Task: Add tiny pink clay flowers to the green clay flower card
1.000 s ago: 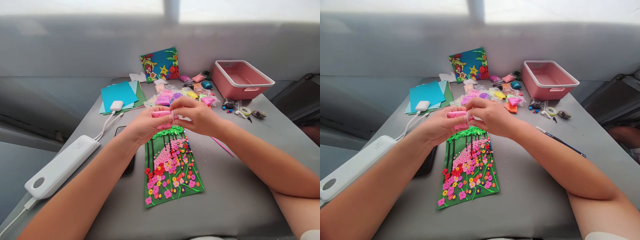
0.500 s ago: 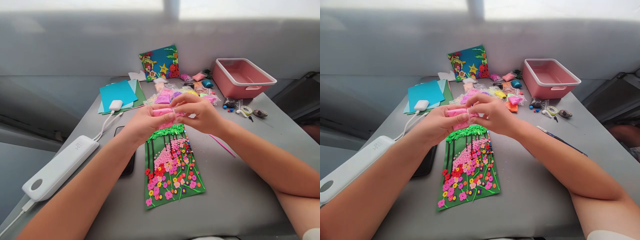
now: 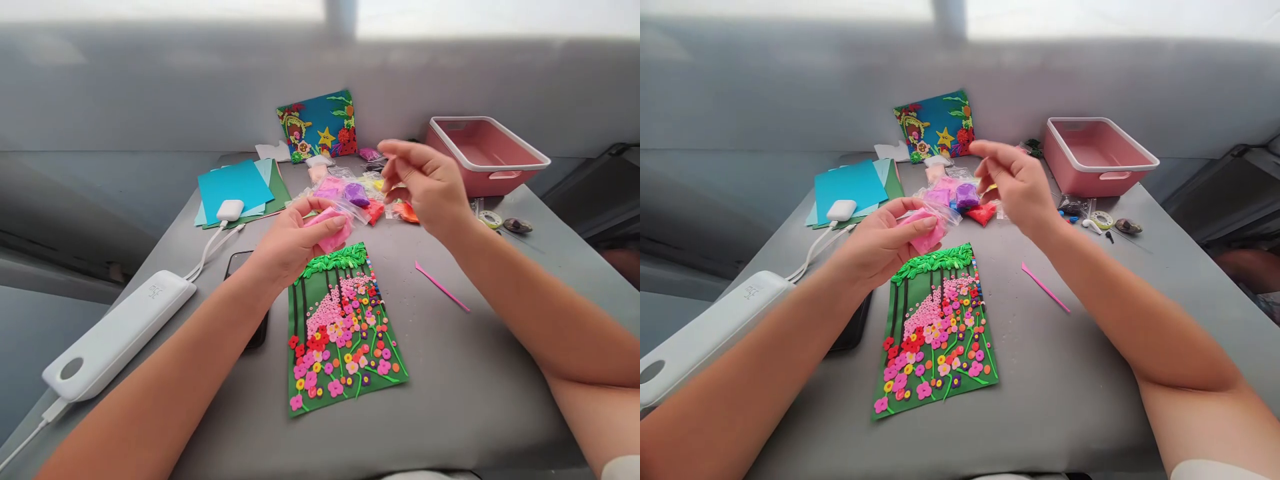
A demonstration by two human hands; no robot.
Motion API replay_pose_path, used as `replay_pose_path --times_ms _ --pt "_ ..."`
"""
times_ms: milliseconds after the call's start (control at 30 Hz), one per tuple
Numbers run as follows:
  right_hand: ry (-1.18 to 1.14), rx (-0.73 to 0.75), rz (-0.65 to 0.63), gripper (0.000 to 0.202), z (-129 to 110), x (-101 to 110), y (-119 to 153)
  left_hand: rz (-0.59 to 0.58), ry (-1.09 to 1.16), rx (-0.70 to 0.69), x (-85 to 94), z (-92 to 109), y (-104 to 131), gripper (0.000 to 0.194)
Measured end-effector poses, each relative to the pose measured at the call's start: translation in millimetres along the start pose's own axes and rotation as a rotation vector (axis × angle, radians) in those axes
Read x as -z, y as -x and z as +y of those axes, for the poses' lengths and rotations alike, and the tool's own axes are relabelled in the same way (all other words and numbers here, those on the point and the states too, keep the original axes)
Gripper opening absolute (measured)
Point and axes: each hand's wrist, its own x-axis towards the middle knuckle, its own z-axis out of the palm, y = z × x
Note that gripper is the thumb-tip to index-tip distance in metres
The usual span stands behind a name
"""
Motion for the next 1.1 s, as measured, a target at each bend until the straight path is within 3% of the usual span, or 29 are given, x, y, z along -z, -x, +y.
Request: replay_pose_path --times_ms 167,333,567,800,967,1100 --pt "0.068 -0.159 -0.293 0.051 12 -16 11 0.031 -0.093 -0.053 -3.0 2 4 0.038" --pt "0.099 -0.246 -0.329 0.074 13 -23 17 0.049 -0.198 -0.088 -3.8 3 7 0.026" --pt "0.103 -0.109 -0.270 0.055 6 -27 21 0.068 -0.366 -0.246 0.8 -3 6 0.032" --pt "0.132 0.051 -0.269 0.051 0 -25 20 0.071 -0.286 -0.225 -6.5 1 9 0.030" --pt "0.092 0.003 -0.283 0.050 3 -27 23 0.159 -0.184 -0.317 -7.4 0 8 0.030" --pt "0.000 -0.015 -0.217 0.046 5 -29 24 0.134 -0.141 -0.271 -6.7 0 8 0.029"
